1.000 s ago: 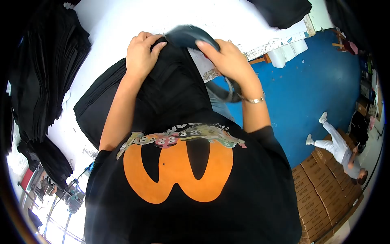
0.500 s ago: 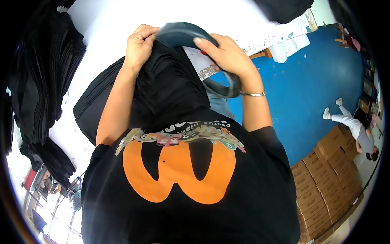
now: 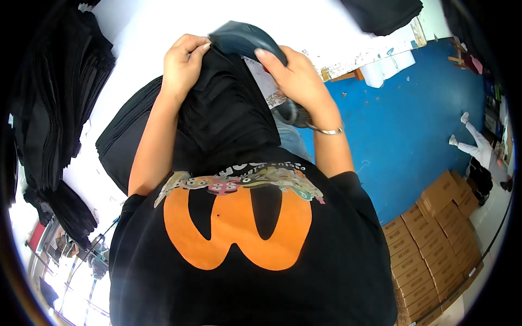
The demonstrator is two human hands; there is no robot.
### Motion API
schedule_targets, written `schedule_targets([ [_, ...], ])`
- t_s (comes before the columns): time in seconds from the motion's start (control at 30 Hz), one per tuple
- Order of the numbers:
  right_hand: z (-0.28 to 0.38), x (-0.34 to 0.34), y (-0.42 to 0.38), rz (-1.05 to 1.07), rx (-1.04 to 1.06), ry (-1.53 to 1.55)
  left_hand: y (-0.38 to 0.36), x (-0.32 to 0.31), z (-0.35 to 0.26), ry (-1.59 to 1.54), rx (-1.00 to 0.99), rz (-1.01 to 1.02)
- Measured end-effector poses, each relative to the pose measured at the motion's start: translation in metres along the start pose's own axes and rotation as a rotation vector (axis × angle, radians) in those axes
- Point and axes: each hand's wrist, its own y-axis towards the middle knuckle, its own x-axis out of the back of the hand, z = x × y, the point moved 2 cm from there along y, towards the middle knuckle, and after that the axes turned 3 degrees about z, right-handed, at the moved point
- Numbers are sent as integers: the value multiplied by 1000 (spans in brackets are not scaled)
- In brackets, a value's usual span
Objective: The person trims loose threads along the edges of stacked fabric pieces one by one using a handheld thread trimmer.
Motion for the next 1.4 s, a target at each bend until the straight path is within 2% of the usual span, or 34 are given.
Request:
schedule_targets([
  [0.07, -8, 15, -13, 6, 115, -201, -11, 25, -20, -3, 1, 26],
  [0.13, -13, 19, -19, 90, 45, -227, -22, 37, -21, -267, 304, 318],
  [0.17, -6, 17, -20, 85, -18, -203, -18, 39, -19, -280, 641, 523],
  [0.2, -2, 12, -21, 80, -83, -179, -19, 30, -14, -288, 644, 523],
  [0.23, 4, 5, -15, -13, -7, -219, -15, 21, -12, -43, 378, 249],
  [0.27, 3, 0, -8, -17, -3, -222, -12, 14, -14, 199, 104, -29],
  [0.3, 3, -5, -3, -35, 58, -178, -10, 8, -13, 229, 64, -38],
  [0.33, 4, -6, 0, -50, 119, -133, -12, 4, -12, 305, 97, 46],
  [0.37, 5, 0, -5, -89, 223, -268, -13, 4, -11, 256, 119, 51],
  [0.4, 3, 8, -13, -88, 228, -266, -14, 4, -12, 206, 141, 59],
  [0.47, -4, 18, -26, 127, -55, -164, -17, 3, -15, 170, 141, 7],
  [0.53, -1, 15, -20, 120, -11, -197, -23, -3, -13, 119, 146, -28],
  [0.6, 13, 1, -2, -3, 141, -215, -15, -5, -5, 93, 103, -72],
  [0.63, 19, -3, 4, 45, 82, -154, -14, -3, -6, 57, 184, -38],
  [0.8, -4, 12, -8, 80, 134, -225, -18, 3, -8, 10, 210, -42],
  [0.87, -8, 17, -15, 99, -11, -138, -17, -2, -7, 2, 183, -57],
  [0.93, 2, 5, -5, 31, 40, -186, -15, -6, -5, 4, 178, -63],
  [1.0, 5, -4, 4, 26, 63, -54, -15, 1, -10, 252, -77, -200],
  [1.07, 3, 6, -8, -6, 116, -131, -24, 18, -17, 262, -113, -205],
  [1.13, -9, 17, -20, 131, 3, -123, -37, 36, -28, 260, -144, -206],
  [1.2, -7, 14, -23, 139, -62, -110, -48, 38, -23, -109, 242, 314],
  [1.23, 2, 6, -19, 47, -3, -158, -43, 36, -25, 57, 358, 458],
  [1.27, 9, 3, -13, -44, 64, -208, -39, 28, -22, 53, 353, 457],
  [1.33, 3, 0, -3, 4, 65, -141, -28, 18, -20, 175, 137, 48],
  [1.37, 2, 4, -6, -1, 64, -184, -26, 15, -22, 277, 68, -12],
  [1.4, -1, 8, -9, -2, 59, -228, -26, 12, -25, 266, 133, 36],
])
